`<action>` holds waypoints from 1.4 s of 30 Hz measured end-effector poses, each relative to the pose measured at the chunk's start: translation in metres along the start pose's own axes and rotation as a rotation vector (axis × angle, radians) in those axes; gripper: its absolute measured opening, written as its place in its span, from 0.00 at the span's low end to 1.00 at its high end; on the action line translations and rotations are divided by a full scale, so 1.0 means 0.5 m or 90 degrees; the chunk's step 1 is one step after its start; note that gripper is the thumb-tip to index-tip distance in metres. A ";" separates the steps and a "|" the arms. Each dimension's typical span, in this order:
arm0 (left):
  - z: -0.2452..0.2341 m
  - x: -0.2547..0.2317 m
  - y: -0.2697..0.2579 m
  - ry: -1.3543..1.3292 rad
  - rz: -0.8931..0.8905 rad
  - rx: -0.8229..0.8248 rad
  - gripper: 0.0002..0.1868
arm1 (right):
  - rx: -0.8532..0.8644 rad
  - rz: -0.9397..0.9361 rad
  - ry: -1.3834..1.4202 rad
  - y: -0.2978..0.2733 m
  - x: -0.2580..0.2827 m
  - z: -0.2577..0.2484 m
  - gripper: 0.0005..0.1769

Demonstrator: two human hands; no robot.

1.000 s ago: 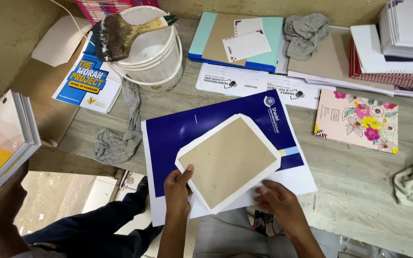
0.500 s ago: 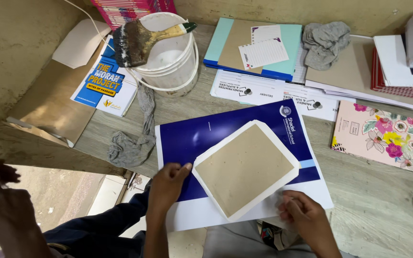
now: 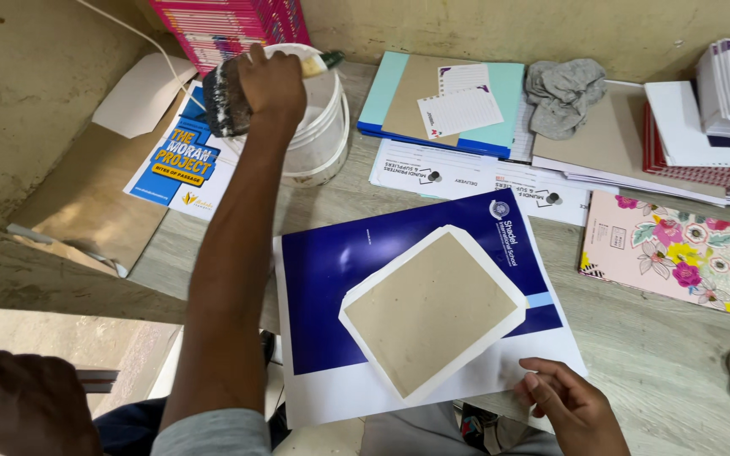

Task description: The person applies glue to the spine of a book using a brush, then wipes the edges with a cloth. They fold the cover flaps over the spine and press them down to secure the binding. The person repeats this process for multiple books, stacking the finished items on the table.

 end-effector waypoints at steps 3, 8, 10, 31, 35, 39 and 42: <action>-0.150 0.102 -0.068 -0.109 -0.062 -0.291 0.11 | -0.010 -0.021 0.018 -0.014 0.013 -0.024 0.16; -0.581 0.032 -0.419 -0.485 0.212 -0.429 0.10 | -0.006 -0.263 -0.047 -0.076 0.256 0.061 0.23; -0.660 -0.056 -0.552 -0.650 0.311 -0.372 0.14 | 0.007 -0.375 -0.037 -0.106 0.340 0.104 0.34; -0.623 -0.341 -0.776 -0.696 0.380 -0.094 0.14 | 0.047 -0.404 -0.178 0.021 0.246 0.029 0.17; -0.499 -0.220 -0.742 -0.638 0.371 -0.155 0.29 | 0.180 -0.540 -0.315 -0.011 0.349 0.053 0.18; -0.234 -0.356 -0.770 -0.460 0.624 0.288 0.49 | 0.368 -0.686 -0.376 -0.057 0.371 0.123 0.13; -0.176 -0.395 -0.791 -0.388 0.564 0.140 0.51 | 0.366 -0.582 -0.331 -0.015 0.302 0.155 0.13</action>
Point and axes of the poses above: each hand's wrist, its own y-axis towards the middle knuckle, its own z-axis out of the palm, x = y × z, the point moved 9 cm from there along y, towards the middle knuckle, and after that the axes turned 13 degrees about y, right-handed, at the moved point
